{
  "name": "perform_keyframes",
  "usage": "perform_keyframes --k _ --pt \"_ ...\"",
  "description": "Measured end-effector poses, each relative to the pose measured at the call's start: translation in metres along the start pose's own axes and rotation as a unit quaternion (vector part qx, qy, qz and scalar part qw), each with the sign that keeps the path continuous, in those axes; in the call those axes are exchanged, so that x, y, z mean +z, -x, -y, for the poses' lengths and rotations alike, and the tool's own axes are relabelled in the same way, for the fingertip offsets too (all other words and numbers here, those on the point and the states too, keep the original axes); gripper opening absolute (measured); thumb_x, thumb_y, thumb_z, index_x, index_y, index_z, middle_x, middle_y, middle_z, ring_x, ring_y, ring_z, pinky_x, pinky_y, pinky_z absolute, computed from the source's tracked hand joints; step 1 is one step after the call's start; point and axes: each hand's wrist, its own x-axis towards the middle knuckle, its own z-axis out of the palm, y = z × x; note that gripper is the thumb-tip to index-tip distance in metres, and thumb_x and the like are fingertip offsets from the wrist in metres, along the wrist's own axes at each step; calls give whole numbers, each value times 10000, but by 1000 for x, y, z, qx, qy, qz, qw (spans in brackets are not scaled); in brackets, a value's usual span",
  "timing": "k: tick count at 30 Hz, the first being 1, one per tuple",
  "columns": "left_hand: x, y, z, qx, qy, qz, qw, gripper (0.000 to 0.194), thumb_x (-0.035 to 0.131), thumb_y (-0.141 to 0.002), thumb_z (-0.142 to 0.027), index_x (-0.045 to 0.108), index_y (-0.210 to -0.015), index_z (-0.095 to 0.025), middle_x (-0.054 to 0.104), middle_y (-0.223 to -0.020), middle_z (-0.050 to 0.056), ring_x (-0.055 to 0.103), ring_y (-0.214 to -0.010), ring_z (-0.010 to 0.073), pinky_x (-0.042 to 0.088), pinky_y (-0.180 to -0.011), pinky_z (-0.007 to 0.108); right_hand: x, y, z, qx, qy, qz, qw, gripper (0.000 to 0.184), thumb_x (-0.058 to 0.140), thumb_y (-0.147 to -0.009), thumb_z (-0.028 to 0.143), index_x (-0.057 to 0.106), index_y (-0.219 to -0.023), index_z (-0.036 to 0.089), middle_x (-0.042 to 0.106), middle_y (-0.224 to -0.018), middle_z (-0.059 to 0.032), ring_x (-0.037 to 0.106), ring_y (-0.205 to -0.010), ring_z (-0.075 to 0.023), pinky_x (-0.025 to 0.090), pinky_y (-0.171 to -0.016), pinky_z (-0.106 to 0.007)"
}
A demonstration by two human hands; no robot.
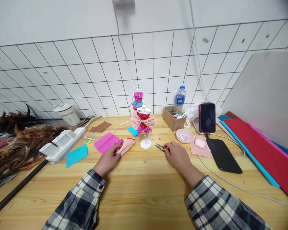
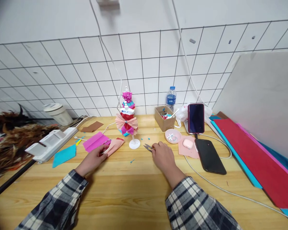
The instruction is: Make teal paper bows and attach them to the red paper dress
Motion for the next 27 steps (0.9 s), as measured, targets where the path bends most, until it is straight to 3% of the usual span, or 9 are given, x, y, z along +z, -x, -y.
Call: perform_keyframes --k 4,7,13,16,18,23,27 --pt "-3 -1 2 -10 96 19 995 607 582 -763 -413 537 -1296 -125 591 -1318 137 566 -1187 293 431 -1015 412 -1 0 1 1 -14 5 1000 199 469 -927 289 642 -1015 244 612 -975 -46 565 -932 -185 342 -715 -285" --pt "-5 -2 4 -40 197 0 980 713 622 -744 -357 430 -1403 -160 434 -1464 122 414 -1339 288 308 -1115 436 -1 0 1 0 -19 -1 1000 193 472 -923 275 644 -1006 246 614 -964 -41 570 -919 -188 347 -711 -285" --pt "-7 -1 7 -67 311 -40 947 869 663 -657 -221 327 -1458 -189 580 -1331 147 614 -1132 279 438 -1009 440 0 0 0 -6 -28 -2 1000 207 466 -930 273 653 -1012 236 619 -964 -52 569 -936 -191 363 -735 -281" --pt "-7 0 4 -49 290 -88 952 823 622 -742 -322 282 -1468 -136 682 -1166 145 617 -1122 261 399 -1039 454 -3 1 1 -9 -31 -16 999 232 439 -946 260 654 -1027 230 620 -968 -60 567 -933 -193 377 -753 -283" --pt "-5 4 -3 -20 282 -91 955 790 583 -793 -401 273 -1461 -113 719 -1068 135 633 -1086 258 404 -1032 469 -7 3 5 -19 -50 -56 997 234 432 -954 267 641 -1044 215 621 -988 -68 560 -943 -195 387 -788 -288" --pt "14 31 -36 27 313 -20 949 480 553 -838 -445 541 -1207 -138 711 -1086 149 684 -976 258 523 -910 425 -19 21 31 -134 -157 -155 966 196 444 -950 285 603 -1018 192 639 -939 -66 558 -889 -203 413 -802 -315" --pt "30 55 -61 47 288 19 956 333 525 -872 -401 579 -1134 -203 721 -1080 110 698 -947 240 553 -874 390 -22 41 58 -200 -244 -182 931 155 501 -911 251 569 -1036 191 651 -918 -56 572 -852 -196 443 -778 -323"
